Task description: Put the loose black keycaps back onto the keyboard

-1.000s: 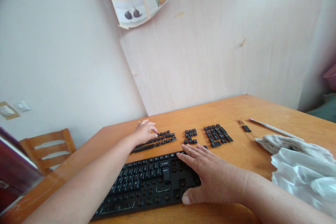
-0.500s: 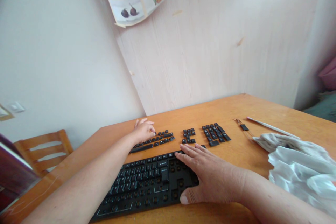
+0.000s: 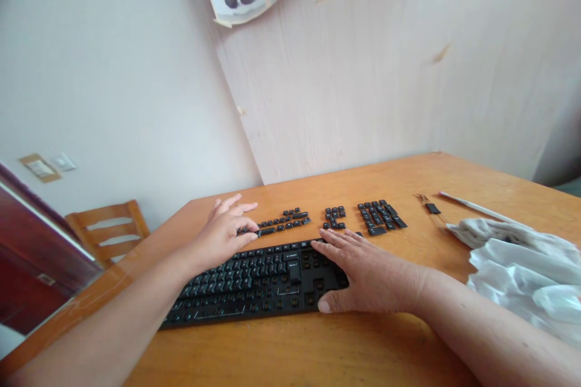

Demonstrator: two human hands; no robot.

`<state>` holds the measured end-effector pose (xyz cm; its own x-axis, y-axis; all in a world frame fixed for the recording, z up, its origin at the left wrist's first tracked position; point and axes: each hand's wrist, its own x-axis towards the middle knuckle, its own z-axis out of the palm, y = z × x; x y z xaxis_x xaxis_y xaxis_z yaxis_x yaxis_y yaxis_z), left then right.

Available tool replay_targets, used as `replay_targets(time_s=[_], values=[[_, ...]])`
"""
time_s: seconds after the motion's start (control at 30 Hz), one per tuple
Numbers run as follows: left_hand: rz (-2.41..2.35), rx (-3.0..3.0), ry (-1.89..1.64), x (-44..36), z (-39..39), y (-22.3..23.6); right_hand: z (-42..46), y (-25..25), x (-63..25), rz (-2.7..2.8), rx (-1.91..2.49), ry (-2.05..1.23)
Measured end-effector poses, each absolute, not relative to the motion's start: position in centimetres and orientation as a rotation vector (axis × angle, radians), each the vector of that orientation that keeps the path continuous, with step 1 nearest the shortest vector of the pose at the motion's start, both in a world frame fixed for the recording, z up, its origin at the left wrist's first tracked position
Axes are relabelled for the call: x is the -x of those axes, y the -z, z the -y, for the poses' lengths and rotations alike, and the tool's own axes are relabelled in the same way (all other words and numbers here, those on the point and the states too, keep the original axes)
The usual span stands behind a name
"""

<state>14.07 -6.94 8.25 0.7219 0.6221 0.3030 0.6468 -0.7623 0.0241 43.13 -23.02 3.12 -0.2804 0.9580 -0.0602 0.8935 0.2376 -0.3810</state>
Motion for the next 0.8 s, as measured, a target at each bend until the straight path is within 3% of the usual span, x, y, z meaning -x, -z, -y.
replay_targets(time_s=[0.33,0.8], values=[[0.988,2.900,0.408,-11.6,13.9,-7.1,22.6,-2.1,-43.7,2.334,1.670,-0.432],[0.896,2.813,0.400,-11.8,15.1,-6.2,22.7,-2.6,-43.4,2.352,1.694,-0.442]])
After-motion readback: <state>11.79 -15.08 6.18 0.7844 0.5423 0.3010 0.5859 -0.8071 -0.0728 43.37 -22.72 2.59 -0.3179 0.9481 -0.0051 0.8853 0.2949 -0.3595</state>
